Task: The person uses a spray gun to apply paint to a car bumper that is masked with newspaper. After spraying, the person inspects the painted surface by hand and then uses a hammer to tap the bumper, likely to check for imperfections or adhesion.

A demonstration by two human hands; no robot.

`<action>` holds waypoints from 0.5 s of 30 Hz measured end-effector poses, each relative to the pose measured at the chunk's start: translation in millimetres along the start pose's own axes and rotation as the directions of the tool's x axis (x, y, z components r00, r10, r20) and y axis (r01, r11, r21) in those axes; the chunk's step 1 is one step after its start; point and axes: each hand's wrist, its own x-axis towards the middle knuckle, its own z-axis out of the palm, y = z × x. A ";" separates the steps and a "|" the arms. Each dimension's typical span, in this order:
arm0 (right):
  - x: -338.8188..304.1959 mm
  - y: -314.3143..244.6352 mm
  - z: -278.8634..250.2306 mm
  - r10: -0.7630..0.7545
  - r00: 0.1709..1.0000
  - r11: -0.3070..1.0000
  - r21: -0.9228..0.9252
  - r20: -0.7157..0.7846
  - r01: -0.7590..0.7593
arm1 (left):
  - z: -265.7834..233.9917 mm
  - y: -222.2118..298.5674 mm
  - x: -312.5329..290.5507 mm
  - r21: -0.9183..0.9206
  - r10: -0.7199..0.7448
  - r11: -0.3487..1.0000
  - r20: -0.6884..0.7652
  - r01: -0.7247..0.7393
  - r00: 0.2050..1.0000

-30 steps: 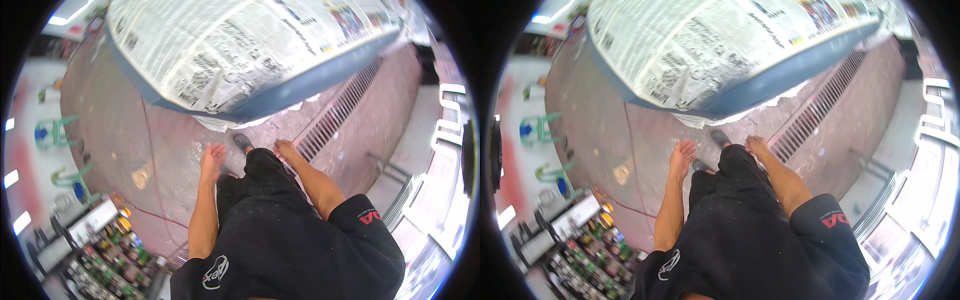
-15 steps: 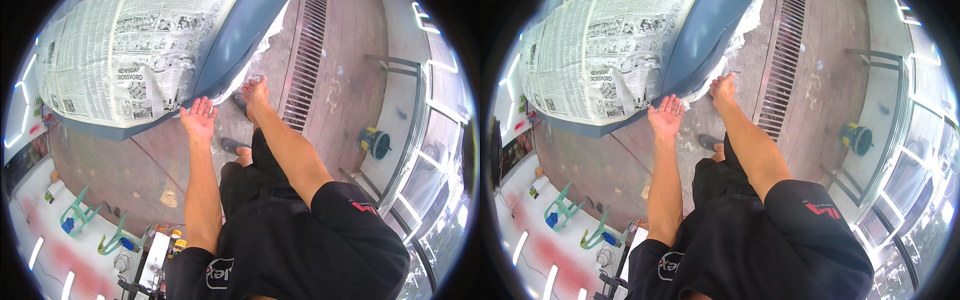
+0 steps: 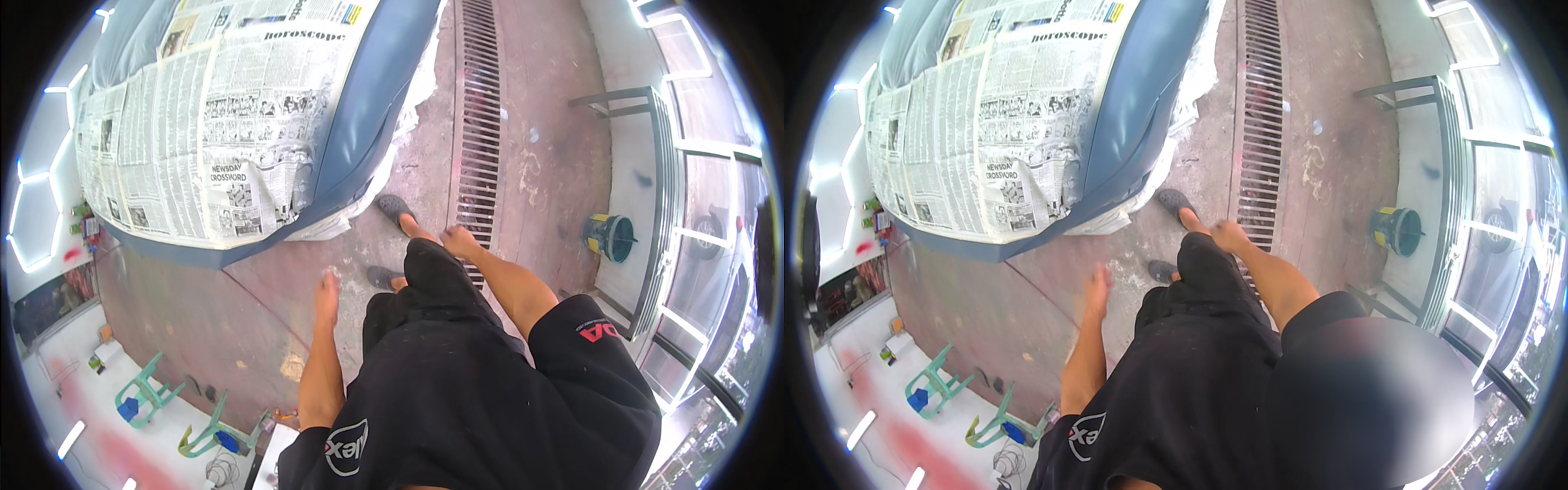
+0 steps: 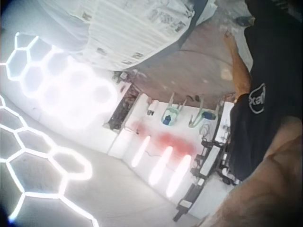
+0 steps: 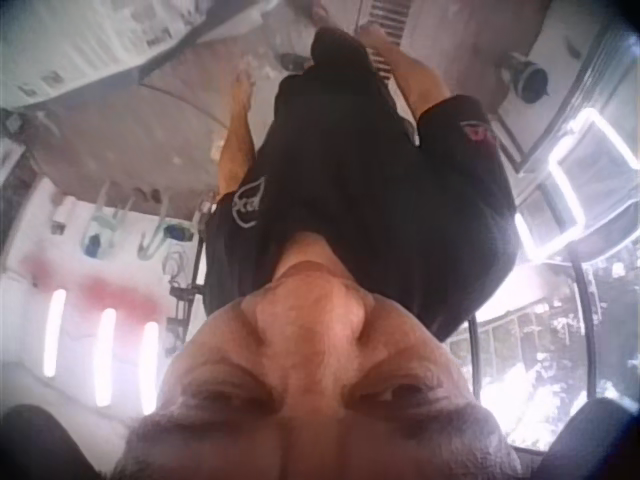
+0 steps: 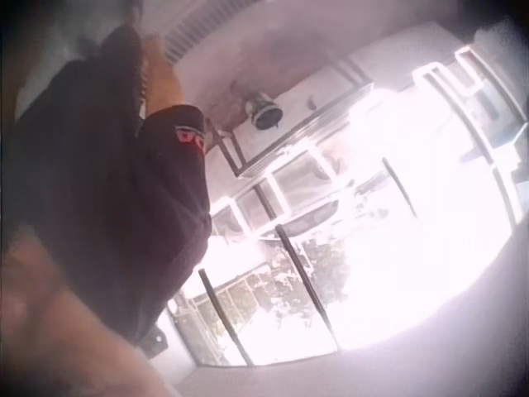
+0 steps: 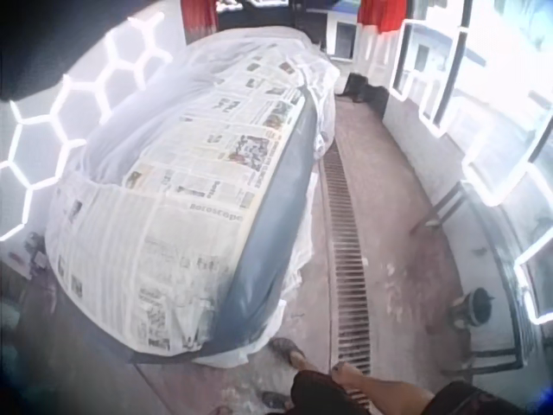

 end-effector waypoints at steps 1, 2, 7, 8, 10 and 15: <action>-16.6 3.7 8.3 0.070 0.998 0.995 0.077 -0.007 -0.070 | -18.2 -35.2 -12.1 0.043 -0.054 0.998 -0.026 0.055 0.998; -35.5 1.1 13.1 0.138 0.990 0.979 0.150 -0.001 -0.137 | -36.2 -68.0 -28.5 0.078 -0.111 0.990 -0.057 0.115 0.992; -122.9 21.9 16.0 0.364 0.929 0.884 0.290 0.063 -0.367 | -39.4 -162.3 -87.2 0.138 -0.214 0.968 0.009 0.211 0.977; -138.5 19.3 14.8 0.415 0.897 0.809 0.387 0.155 -0.441 | -32.1 -160.6 -100.6 0.224 -0.208 0.956 0.068 0.188 0.976; -164.1 -46.2 -8.2 0.421 0.831 0.628 0.544 0.364 -0.556 | -41.6 -192.7 -110.8 0.274 -0.168 0.954 0.144 0.124 0.975; -207.2 -91.0 -23.2 0.379 0.846 0.762 0.391 0.376 -0.516 | -3.2 -150.1 -141.7 0.235 -0.394 0.913 0.300 0.334 0.869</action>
